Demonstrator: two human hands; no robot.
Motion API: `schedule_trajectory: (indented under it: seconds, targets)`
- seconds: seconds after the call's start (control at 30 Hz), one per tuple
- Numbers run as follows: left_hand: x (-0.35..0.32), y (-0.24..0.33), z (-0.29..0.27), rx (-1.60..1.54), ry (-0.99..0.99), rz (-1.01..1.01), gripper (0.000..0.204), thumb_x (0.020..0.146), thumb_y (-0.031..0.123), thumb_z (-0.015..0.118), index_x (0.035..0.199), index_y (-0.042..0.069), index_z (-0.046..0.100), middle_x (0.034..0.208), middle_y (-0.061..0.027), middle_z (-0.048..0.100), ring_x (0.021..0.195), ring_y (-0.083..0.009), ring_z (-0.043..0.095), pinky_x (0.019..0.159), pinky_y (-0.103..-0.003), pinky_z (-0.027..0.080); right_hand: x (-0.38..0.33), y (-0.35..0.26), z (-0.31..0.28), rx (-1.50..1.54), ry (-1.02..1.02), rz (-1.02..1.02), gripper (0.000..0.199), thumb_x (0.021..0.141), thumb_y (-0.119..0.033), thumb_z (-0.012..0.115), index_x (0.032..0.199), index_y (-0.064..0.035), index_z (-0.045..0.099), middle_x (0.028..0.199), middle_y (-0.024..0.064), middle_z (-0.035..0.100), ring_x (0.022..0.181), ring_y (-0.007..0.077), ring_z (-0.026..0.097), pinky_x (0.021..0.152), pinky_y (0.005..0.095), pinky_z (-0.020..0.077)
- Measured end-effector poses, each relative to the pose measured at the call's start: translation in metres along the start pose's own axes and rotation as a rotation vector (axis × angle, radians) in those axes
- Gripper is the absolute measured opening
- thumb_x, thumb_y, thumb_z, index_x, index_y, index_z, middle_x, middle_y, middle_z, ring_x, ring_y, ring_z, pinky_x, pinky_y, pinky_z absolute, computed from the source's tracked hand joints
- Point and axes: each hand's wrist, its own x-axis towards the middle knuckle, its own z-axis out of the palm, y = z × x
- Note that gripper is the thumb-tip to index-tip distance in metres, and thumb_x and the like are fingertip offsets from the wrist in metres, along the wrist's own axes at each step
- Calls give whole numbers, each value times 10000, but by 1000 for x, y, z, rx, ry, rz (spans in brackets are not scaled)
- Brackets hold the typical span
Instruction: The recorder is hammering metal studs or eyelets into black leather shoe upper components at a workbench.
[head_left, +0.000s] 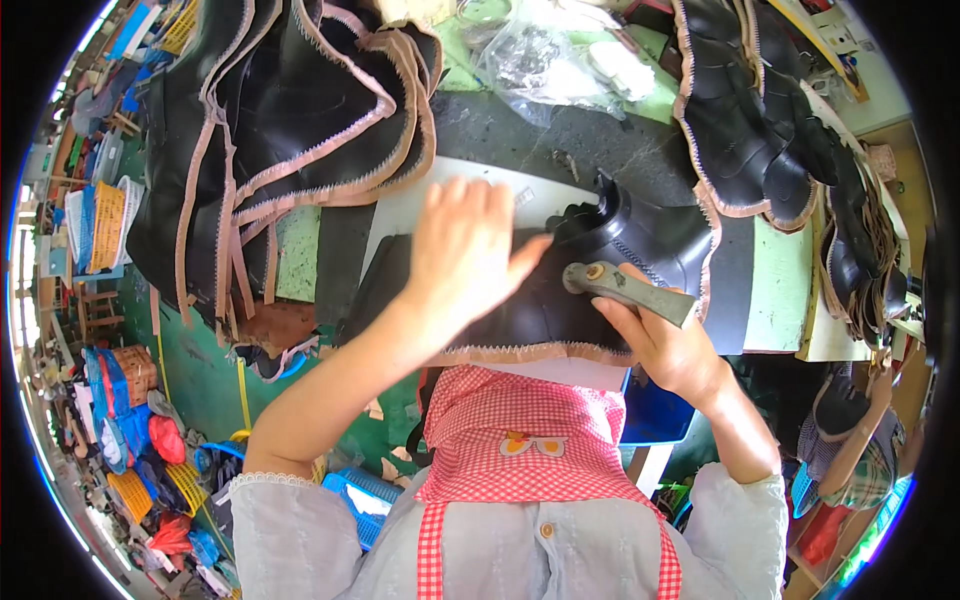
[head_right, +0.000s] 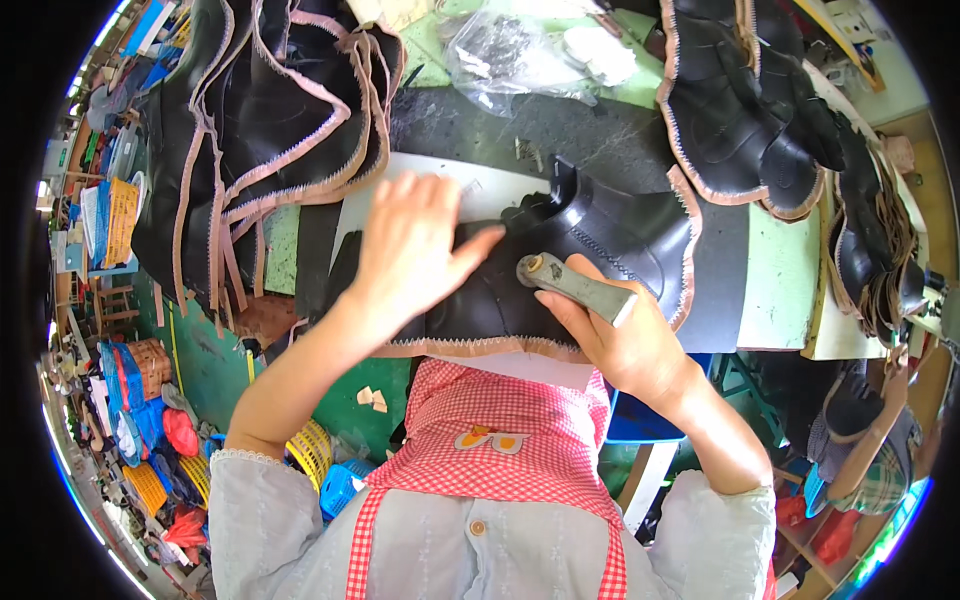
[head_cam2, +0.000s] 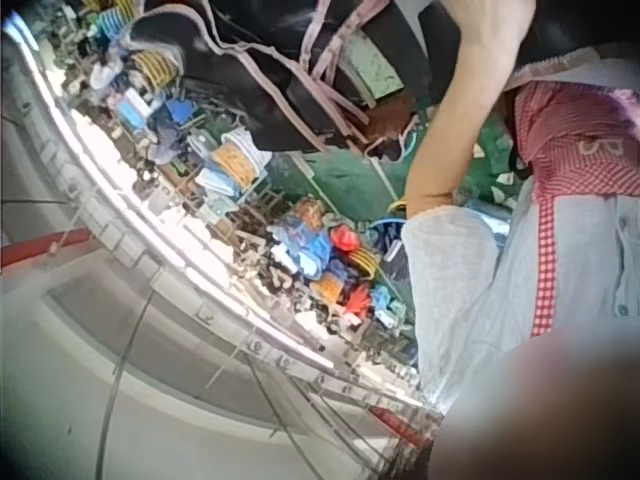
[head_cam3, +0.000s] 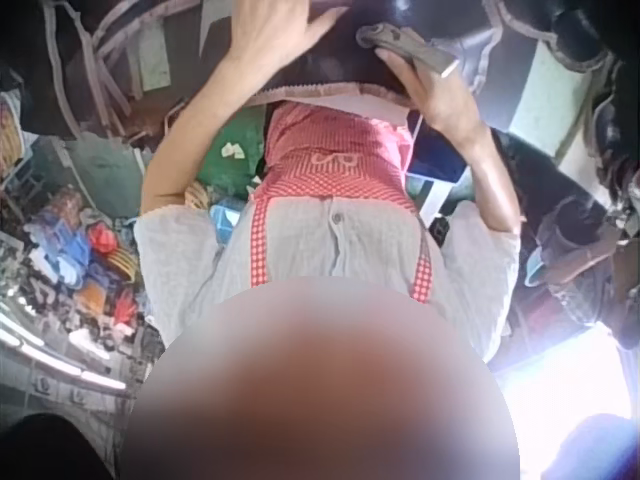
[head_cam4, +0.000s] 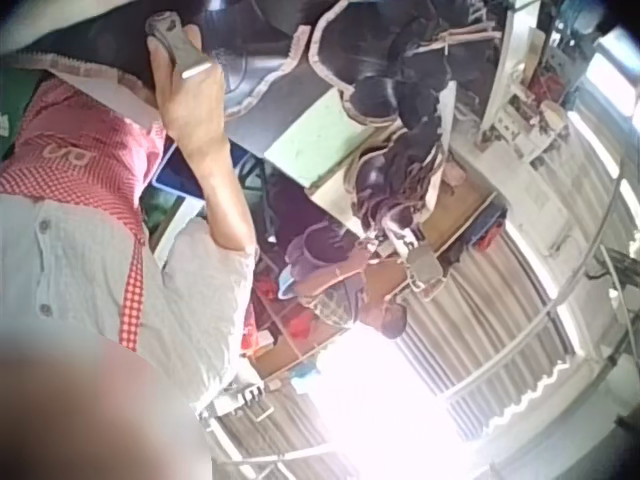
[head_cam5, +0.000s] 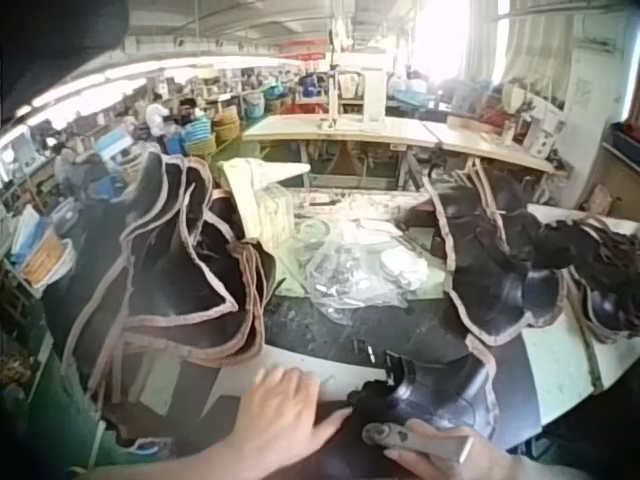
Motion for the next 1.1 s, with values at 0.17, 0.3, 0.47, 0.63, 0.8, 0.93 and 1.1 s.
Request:
schedule_trajectory:
  seconds: [0.17, 0.3, 0.47, 0.63, 0.8, 0.93, 1.1]
  targets:
    - [-4, 2, 11, -225, -87, 44, 321, 796, 214, 740, 896, 39, 491, 639, -89, 552, 592, -301, 600, 527, -437, 474, -6, 8, -6, 135, -8, 125, 268, 953, -142, 624, 1192, -22, 634, 925, 122, 689, 802, 183, 644, 745, 303, 510]
    - [22, -11, -56, -322, 24, 323, 195, 727, 130, 757, 804, 90, 582, 668, -48, 522, 657, -241, 549, 634, -381, 434, 20, -4, -45, 311, 142, 258, 263, 954, -120, 630, 1201, -33, 652, 784, -34, 553, 700, 46, 491, 631, 224, 446]
    - [33, -103, -192, -281, 482, 194, 286, 791, -32, 758, 773, 54, 485, 720, -45, 497, 666, -170, 513, 637, -310, 449, 71, 77, -133, -444, 625, 175, 279, 862, -254, 721, 879, -19, 571, 643, 111, 634, 580, 255, 647, 537, 351, 467]
    - [13, -273, -286, 213, 565, -215, 122, 944, 86, 641, 991, -9, 579, 758, 23, 357, 676, -80, 356, 585, -244, 313, 121, 161, -187, -1150, 699, 220, 424, 765, -349, 779, 964, -51, 553, 871, 106, 667, 844, 303, 633, 808, 412, 439]
    - [-35, -424, -190, 266, 231, -469, 272, 900, 163, 649, 842, 32, 417, 708, -85, 395, 653, -220, 419, 613, -372, 379, 126, 210, -183, -958, 555, 459, 434, 716, -251, 822, 1010, -48, 575, 949, 126, 681, 941, 314, 657, 841, 432, 467]
    - [-40, -406, -160, 389, 214, -471, 196, 976, 166, 547, 915, -17, 507, 840, -188, 525, 786, -368, 505, 732, -434, 403, 103, 145, -194, -642, 732, 214, 384, 719, -101, 796, 1011, -6, 566, 914, 180, 660, 910, 395, 634, 764, 439, 506]
    - [-49, -377, -212, 189, 558, -453, 348, 1037, 275, 381, 1046, -23, 560, 1012, -164, 584, 982, -321, 548, 847, -401, 422, 67, 7, -199, -255, 561, 32, 381, 729, -34, 812, 1020, 20, 573, 850, 31, 589, 802, 143, 533, 739, 288, 467]
